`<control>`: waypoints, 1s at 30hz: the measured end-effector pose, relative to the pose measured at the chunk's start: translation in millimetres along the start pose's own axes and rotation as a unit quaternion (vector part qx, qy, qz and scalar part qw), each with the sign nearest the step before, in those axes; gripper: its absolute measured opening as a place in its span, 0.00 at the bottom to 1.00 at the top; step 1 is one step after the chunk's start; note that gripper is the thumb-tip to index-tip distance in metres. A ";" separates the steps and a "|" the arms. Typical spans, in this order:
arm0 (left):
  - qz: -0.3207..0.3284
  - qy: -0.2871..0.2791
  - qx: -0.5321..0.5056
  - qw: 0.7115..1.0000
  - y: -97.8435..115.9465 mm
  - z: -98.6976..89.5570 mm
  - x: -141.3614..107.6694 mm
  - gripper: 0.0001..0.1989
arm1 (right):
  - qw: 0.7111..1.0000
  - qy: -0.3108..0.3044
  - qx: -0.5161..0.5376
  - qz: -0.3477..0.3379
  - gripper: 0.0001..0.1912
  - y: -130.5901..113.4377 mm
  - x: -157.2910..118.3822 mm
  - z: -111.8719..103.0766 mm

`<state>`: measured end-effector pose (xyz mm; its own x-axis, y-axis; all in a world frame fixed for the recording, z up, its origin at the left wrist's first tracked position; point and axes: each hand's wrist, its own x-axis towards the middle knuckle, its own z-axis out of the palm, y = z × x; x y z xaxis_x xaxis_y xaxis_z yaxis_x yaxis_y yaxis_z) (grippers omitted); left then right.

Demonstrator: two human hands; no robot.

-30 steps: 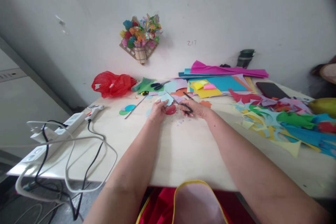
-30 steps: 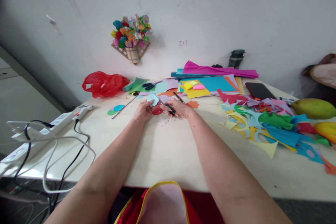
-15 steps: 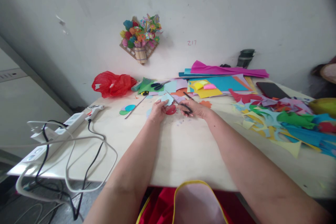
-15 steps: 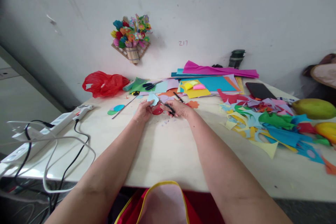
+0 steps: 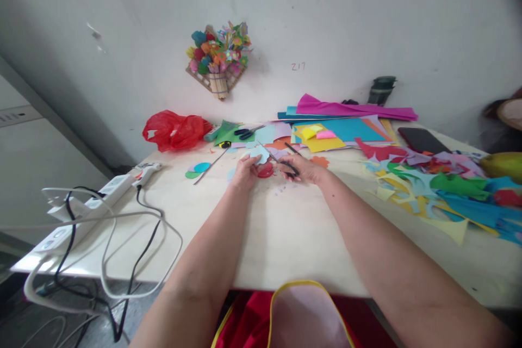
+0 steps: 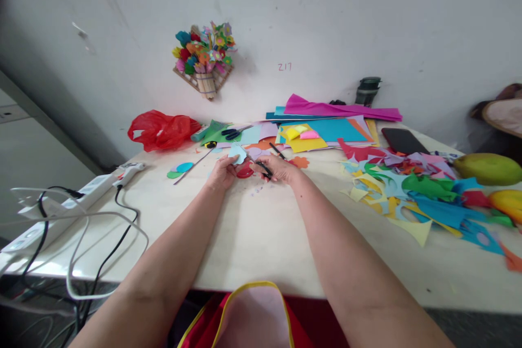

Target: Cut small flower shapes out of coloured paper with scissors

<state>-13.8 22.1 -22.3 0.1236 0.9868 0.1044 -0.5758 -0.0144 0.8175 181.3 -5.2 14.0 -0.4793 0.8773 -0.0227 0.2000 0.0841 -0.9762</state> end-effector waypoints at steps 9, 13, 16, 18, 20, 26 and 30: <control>-0.003 0.002 -0.004 1.000 -0.1 0.3 -0.2 0.14 | 1.000 0.008 0.015 -0.005 0.13 2.8 1.1 0.5; -0.006 0.006 -0.001 1.000 -0.2 0.3 -0.1 0.15 | 1.000 0.009 0.014 -0.002 0.14 5.8 2.9 0.8; -0.008 0.002 0.000 1.000 -0.1 0.0 0.0 0.16 | 1.000 0.006 0.005 -0.011 0.15 6.6 3.0 0.6; -0.011 -0.007 0.005 1.000 -0.4 -0.9 0.1 0.16 | 1.000 0.006 0.002 -0.012 0.15 6.6 2.8 0.4; -0.011 -0.018 0.009 1.000 -1.2 -2.4 0.6 0.16 | 1.000 0.008 0.002 -0.009 0.15 6.4 2.6 0.1; -0.016 -0.021 0.026 0.999 -3.4 -5.7 2.3 0.19 | 1.000 0.004 0.011 -0.005 0.13 5.2 1.5 -1.8; -0.024 -0.033 0.058 0.998 -1.4 -3.6 0.2 0.21 | 1.000 0.005 0.001 0.001 0.15 4.5 0.3 -2.5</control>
<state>-15.9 22.8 -25.5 0.2031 0.9742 0.0980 -0.4716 0.0096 0.8818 184.2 -3.4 10.2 -0.4709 0.8819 -0.0230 0.1997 0.0811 -0.9765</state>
